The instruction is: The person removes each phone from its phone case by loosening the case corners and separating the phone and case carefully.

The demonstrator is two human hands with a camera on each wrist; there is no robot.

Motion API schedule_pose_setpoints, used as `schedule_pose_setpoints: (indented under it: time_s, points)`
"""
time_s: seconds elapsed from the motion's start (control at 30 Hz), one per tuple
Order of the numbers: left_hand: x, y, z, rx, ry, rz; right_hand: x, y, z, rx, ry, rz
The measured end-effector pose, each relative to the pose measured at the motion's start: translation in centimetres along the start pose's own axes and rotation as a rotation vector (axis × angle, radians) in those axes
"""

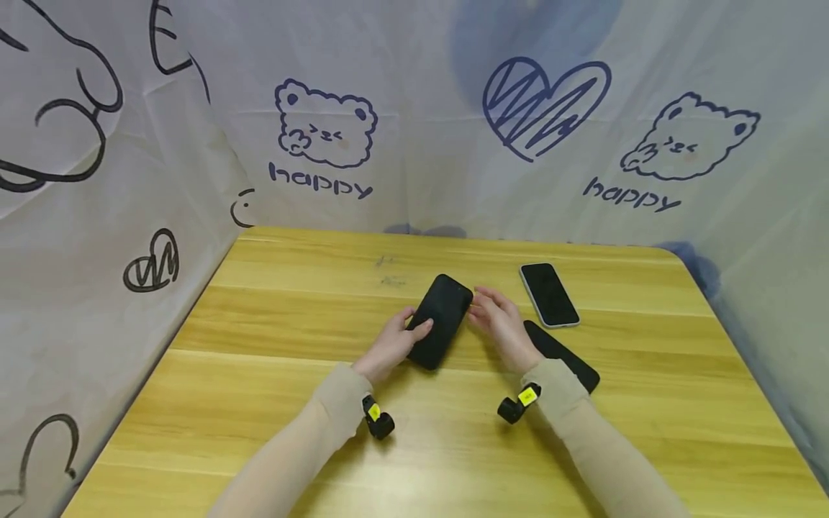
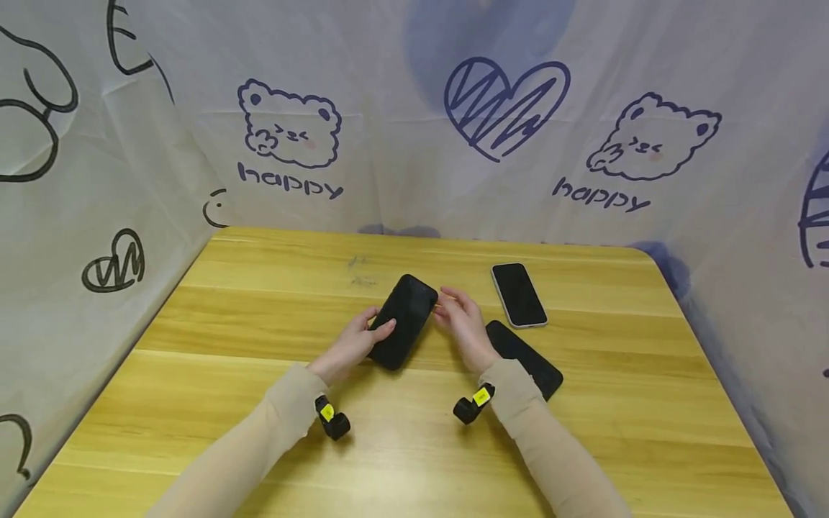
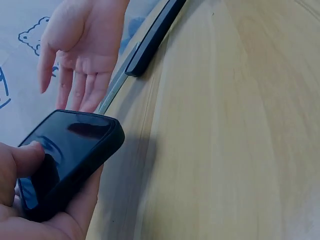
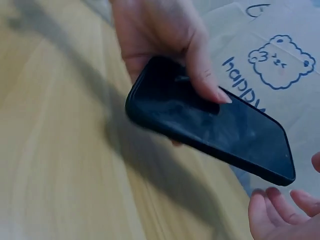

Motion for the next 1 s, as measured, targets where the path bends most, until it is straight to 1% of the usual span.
schedule_pose_setpoints:
  time_s: [0.13, 0.2, 0.33, 0.5, 0.6, 0.73, 0.87, 1.0]
  points:
    - [-0.1, -0.1, 0.4, -0.04, -0.015, 0.02, -0.1, -0.2, -0.2, 0.106, -0.055, -0.029]
    - [-0.1, -0.2, 0.6, -0.066, -0.029, 0.03, -0.2, -0.3, -0.3, 0.146, -0.068, -0.041]
    - [-0.2, -0.3, 0.9, -0.118, -0.053, 0.041, -0.3, -0.6, -0.2, 0.212, -0.077, -0.066]
    - [-0.5, -0.5, 1.0, -0.146, -0.067, 0.04, -0.3, -1.0, -0.2, 0.288, -0.076, -0.101]
    - [-0.5, -0.4, 0.9, -0.12, -0.085, 0.056, -0.3, -1.3, -0.3, 0.317, -0.074, -0.114]
    - [-0.5, -0.1, 0.7, -0.031, -0.119, 0.078, -0.2, -1.7, -0.4, 0.312, -0.066, -0.118]
    - [-0.7, 0.1, 0.6, 0.049, -0.137, 0.053, -0.2, -1.7, -0.3, 0.247, -0.061, -0.102]
    - [-0.7, 0.0, 0.7, 0.082, -0.148, 0.018, -0.2, -1.5, -0.4, 0.178, -0.037, -0.087]
Point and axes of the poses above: each hand's wrist, its own x-axis towards the middle knuckle, its own y-axis out of the back of the hand, z = x × y, the point moved 5 cm from there along x, towards the middle knuckle, and after that the axes turned 4 degrees about y, right-handed, at the moved point
